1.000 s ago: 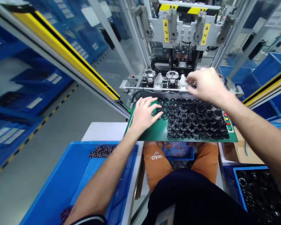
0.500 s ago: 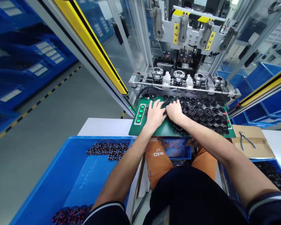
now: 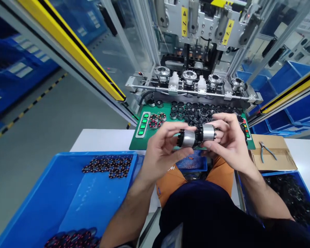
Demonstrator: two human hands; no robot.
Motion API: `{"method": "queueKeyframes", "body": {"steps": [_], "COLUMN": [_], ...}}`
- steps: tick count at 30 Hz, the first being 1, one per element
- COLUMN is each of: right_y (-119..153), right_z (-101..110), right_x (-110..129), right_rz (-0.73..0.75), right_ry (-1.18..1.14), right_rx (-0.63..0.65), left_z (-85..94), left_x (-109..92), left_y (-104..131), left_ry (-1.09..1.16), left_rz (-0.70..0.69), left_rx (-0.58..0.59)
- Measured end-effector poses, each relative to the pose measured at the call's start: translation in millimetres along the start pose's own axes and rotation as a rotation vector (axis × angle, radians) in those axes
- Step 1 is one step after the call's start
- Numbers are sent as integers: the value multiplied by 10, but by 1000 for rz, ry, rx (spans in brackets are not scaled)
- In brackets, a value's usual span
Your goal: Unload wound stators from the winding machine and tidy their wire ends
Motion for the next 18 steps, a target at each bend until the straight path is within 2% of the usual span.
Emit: {"method": "queueKeyframes", "body": {"steps": [3,5,7,10,12,15,16,18], "right_y": [127,195,274,431,567,831,929,1113], "right_z": [163,287,421,705,1006,1610,1820,2191], "right_x": [-17,-6,4,-7,-35,-136,-201,-407], "right_rz": [-44,-54,-69,-77,-38,56,73,51], "right_ry": [-76,-154,-220,-189,-36,334,469,717], "right_rx": [3,-16,-40,-102,-205,-448,-517,-561], "left_z": [-195,-240,-218,-93,9,184,255,429], "left_x": [47,112,182,251,270,305,347,511], "left_y": [-36,-39,-22,15,41,85,102,138], "left_ry": [17,34,27,-104,-280,-679,-816,-983], "left_rz": [13,66,130,217,268,269,273,339], "left_rx": [18,3,-53,-230,-361,-536,-577,-610]}}
Point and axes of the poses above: each hand's wrist, its own y-axis away from the middle knuckle, its own z-axis out of the back of the hand, x = y × z, the point moved 3 cm from there along -y, towards the middle knuckle, and after that the axes turned 11 degrees about z, right-handed, at the moved point
